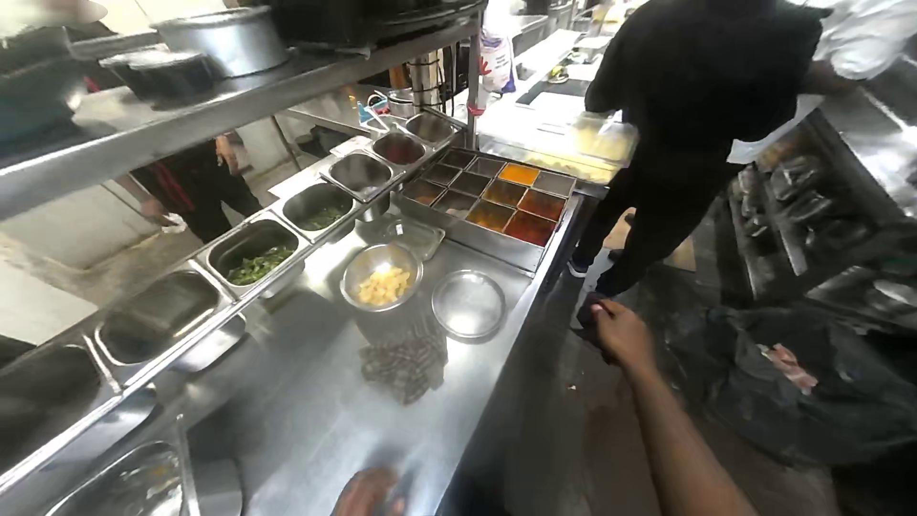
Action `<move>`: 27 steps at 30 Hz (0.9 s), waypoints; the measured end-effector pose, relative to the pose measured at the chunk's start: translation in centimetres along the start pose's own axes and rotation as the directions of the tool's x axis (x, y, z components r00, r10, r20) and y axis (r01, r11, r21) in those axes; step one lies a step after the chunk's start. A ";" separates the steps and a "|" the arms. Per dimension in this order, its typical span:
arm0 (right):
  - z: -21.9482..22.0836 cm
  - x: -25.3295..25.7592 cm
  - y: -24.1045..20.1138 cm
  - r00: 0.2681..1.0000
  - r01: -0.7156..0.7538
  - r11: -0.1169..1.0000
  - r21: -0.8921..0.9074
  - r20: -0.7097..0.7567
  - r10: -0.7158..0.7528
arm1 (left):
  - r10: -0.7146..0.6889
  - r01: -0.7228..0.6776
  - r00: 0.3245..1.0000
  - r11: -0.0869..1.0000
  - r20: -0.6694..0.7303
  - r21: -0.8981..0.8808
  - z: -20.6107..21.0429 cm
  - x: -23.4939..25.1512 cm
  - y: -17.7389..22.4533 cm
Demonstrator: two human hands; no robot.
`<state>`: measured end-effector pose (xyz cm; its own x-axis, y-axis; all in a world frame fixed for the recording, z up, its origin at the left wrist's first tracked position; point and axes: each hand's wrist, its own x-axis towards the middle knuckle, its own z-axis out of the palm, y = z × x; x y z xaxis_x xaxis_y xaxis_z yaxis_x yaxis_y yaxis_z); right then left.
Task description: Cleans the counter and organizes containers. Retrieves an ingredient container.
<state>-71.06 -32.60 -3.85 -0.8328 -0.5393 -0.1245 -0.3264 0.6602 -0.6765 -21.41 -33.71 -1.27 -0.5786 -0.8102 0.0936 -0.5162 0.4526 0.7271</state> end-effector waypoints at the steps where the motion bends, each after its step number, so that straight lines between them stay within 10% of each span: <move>1: -0.2 -0.9 -0.2 0.999 0.017 0.990 0.141 -0.044 -0.011 | 0.040 -0.041 0.999 0.997 0.025 0.058 0.4 2.0 0.2; 5: 1.2 -3.3 -1.1 0.990 -0.002 0.772 0.636 -0.107 0.091 | 0.148 -0.138 0.989 0.894 0.011 0.427 4.2 11.9 -1.7; 9: -0.1 -4.1 -1.7 0.985 -0.044 0.578 0.815 -0.061 0.162 | -0.255 0.086 0.941 0.814 0.221 0.574 4.2 18.0 -4.0; 13: -3.4 -1.4 1.8 0.995 0.080 0.592 0.802 -0.024 -0.101 | -0.391 0.282 0.920 0.712 0.030 0.643 1.8 14.9 -4.4; 19: -4.1 2.1 -1.3 0.940 0.226 0.491 0.841 -0.056 -0.336 | -0.553 0.546 0.829 0.832 0.082 0.098 2.7 19.4 2.2; 27: -0.8 3.4 -12.3 0.812 0.302 0.237 0.923 -0.119 -0.571 | -0.769 0.818 0.573 0.521 0.281 -0.242 10.1 28.0 1.4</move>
<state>-70.24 -42.07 4.62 -0.5431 -0.7530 0.3715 0.0840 -0.4890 -0.8682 -44.74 -51.98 -4.49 -0.1121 -0.7081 -0.6971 -0.5901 -0.5170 0.6201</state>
